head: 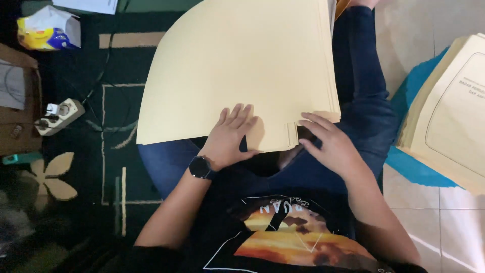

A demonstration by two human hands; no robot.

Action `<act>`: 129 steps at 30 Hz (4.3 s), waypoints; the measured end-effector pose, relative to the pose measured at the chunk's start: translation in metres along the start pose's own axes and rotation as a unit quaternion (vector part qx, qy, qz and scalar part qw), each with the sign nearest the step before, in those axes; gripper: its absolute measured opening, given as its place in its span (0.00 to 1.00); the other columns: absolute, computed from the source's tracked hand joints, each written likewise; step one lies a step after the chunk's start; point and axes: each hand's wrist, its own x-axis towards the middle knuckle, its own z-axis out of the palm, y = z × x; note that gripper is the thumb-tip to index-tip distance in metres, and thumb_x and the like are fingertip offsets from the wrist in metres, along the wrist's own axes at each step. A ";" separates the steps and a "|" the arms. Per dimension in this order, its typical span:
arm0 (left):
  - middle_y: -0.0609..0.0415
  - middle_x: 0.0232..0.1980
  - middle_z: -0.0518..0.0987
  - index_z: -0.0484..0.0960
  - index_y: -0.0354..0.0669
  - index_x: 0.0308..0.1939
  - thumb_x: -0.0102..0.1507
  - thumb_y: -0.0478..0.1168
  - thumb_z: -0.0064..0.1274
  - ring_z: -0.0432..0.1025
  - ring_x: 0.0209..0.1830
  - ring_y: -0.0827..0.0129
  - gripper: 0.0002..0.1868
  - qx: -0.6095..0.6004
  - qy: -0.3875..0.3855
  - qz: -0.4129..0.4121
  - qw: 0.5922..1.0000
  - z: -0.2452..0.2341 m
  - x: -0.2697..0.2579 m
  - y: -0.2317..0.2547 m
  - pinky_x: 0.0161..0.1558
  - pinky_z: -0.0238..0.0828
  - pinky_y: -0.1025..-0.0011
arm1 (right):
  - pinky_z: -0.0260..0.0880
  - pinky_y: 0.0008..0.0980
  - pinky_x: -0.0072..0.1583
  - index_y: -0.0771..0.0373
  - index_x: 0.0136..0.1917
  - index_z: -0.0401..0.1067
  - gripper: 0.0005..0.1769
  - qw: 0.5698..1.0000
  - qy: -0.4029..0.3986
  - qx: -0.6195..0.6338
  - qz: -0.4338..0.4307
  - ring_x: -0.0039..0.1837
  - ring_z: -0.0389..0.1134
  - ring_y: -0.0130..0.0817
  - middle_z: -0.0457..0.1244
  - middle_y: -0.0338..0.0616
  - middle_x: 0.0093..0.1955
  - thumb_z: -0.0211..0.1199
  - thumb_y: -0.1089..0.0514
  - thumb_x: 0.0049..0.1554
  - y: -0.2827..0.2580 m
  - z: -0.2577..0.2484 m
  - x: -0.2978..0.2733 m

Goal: The person sits on the floor and repeatedly folds large beige sheets of paper in half by hand. They smooth the crease with both hands and place the folded sheet onto a growing stack on their lap. The task continues with the same folding and stacking motion throughout the clip.

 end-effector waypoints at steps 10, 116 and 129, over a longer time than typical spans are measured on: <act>0.53 0.47 0.86 0.83 0.49 0.36 0.72 0.53 0.40 0.77 0.60 0.56 0.20 -0.096 0.143 0.086 0.981 0.019 0.005 -0.023 0.67 0.62 0.47 | 0.59 0.51 0.74 0.62 0.75 0.65 0.33 0.972 -0.203 -0.048 0.105 0.78 0.57 0.52 0.58 0.55 0.76 0.63 0.46 0.60 -0.051 0.008 0.043; 0.49 0.84 0.46 0.57 0.51 0.77 0.62 0.78 0.29 0.36 0.85 0.49 0.49 0.046 0.045 0.066 0.996 0.030 0.096 0.023 0.79 0.26 0.41 | 0.23 0.46 0.82 0.59 0.86 0.33 0.36 0.963 -0.118 -0.228 0.088 0.88 0.26 0.42 0.29 0.47 0.89 0.26 0.42 0.71 0.105 0.047 0.220; 0.57 0.66 0.79 0.79 0.59 0.65 0.70 0.32 0.36 0.73 0.66 0.54 0.24 -0.265 0.240 0.183 0.916 -0.046 -0.016 0.060 0.62 0.74 0.57 | 0.53 0.51 0.77 0.73 0.76 0.59 0.25 0.865 0.295 0.376 0.152 0.78 0.55 0.55 0.57 0.65 0.74 0.48 0.72 0.66 0.089 0.015 0.029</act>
